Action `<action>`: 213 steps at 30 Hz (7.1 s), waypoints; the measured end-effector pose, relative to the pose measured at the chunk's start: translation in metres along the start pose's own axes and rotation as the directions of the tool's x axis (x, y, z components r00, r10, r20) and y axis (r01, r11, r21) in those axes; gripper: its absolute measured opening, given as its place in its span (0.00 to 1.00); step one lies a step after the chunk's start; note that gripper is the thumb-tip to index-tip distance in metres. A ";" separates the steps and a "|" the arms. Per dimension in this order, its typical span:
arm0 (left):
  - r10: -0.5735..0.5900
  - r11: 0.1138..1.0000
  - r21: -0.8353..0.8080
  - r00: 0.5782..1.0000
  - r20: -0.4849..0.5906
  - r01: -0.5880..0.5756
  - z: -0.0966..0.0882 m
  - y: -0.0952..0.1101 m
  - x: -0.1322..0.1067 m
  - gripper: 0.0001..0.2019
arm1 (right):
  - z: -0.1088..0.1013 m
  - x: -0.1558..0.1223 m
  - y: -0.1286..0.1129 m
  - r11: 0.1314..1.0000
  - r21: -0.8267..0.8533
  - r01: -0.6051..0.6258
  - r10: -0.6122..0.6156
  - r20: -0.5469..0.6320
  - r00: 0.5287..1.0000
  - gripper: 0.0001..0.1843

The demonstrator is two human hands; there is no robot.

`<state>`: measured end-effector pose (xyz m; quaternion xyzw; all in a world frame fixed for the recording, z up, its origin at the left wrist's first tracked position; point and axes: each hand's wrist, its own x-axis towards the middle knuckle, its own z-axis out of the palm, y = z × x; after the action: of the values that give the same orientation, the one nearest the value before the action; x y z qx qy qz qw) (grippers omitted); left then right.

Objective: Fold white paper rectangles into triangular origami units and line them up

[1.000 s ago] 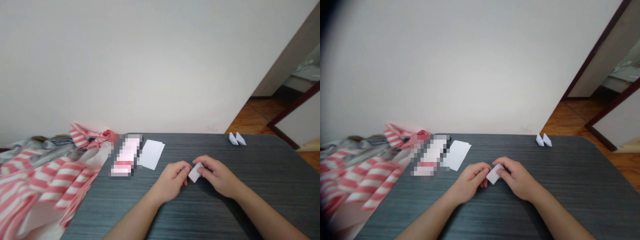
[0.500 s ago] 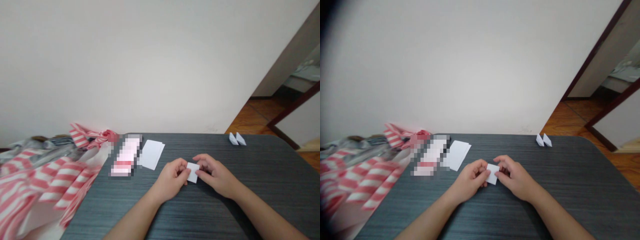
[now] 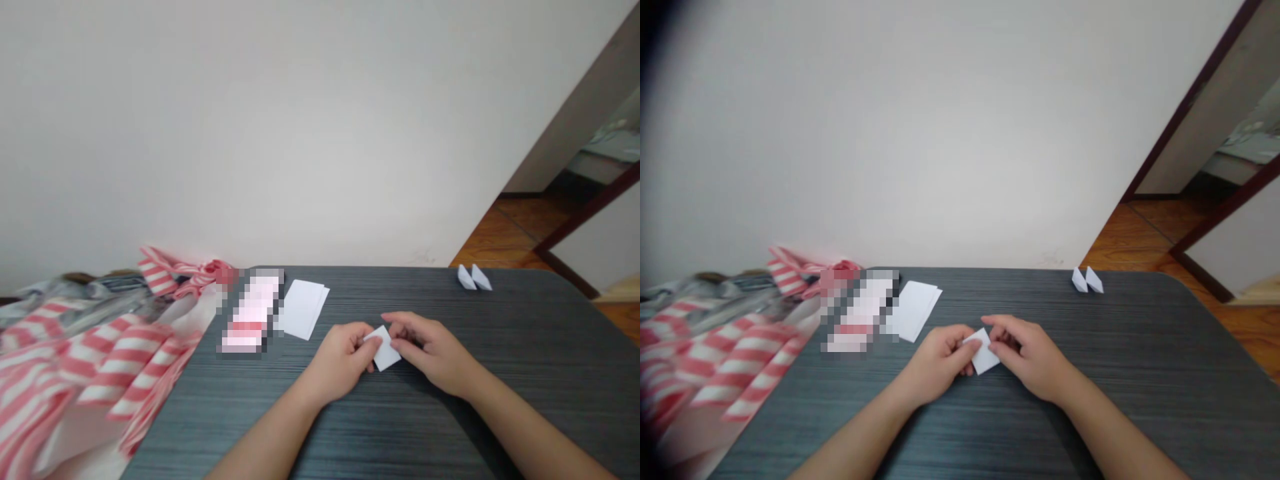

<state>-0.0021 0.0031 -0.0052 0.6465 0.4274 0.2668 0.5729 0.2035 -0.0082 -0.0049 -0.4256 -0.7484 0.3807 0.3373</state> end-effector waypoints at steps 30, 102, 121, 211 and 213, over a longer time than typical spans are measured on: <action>0.038 0.989 -0.142 0.999 0.029 -0.034 0.000 0.000 -0.001 0.10 | -0.002 0.000 -0.004 0.992 -0.121 0.046 -0.052 -0.048 0.997 0.06; 0.020 0.996 -0.092 0.999 0.039 -0.016 0.003 -0.004 0.000 0.10 | -0.003 0.002 -0.007 0.987 -0.097 -0.127 0.123 -0.050 0.991 0.11; 0.035 0.996 -0.082 0.998 0.044 -0.031 0.001 0.000 -0.001 0.09 | 0.001 0.003 -0.007 0.983 -0.064 -0.172 0.176 0.063 0.982 0.12; 0.125 0.973 0.189 0.991 0.036 -0.130 -0.001 -0.001 -0.003 0.15 | -0.003 0.001 -0.003 0.981 -0.023 -0.193 0.192 -0.021 0.981 0.11; 0.136 0.974 0.177 0.990 0.044 -0.142 -0.002 0.001 -0.003 0.14 | -0.003 0.002 -0.004 0.980 -0.019 -0.198 0.198 -0.015 0.980 0.11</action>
<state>-0.0047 0.0011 -0.0032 0.7281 0.3943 0.2564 0.4987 0.2041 -0.0068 0.0004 -0.5039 -0.7040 0.4017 0.2985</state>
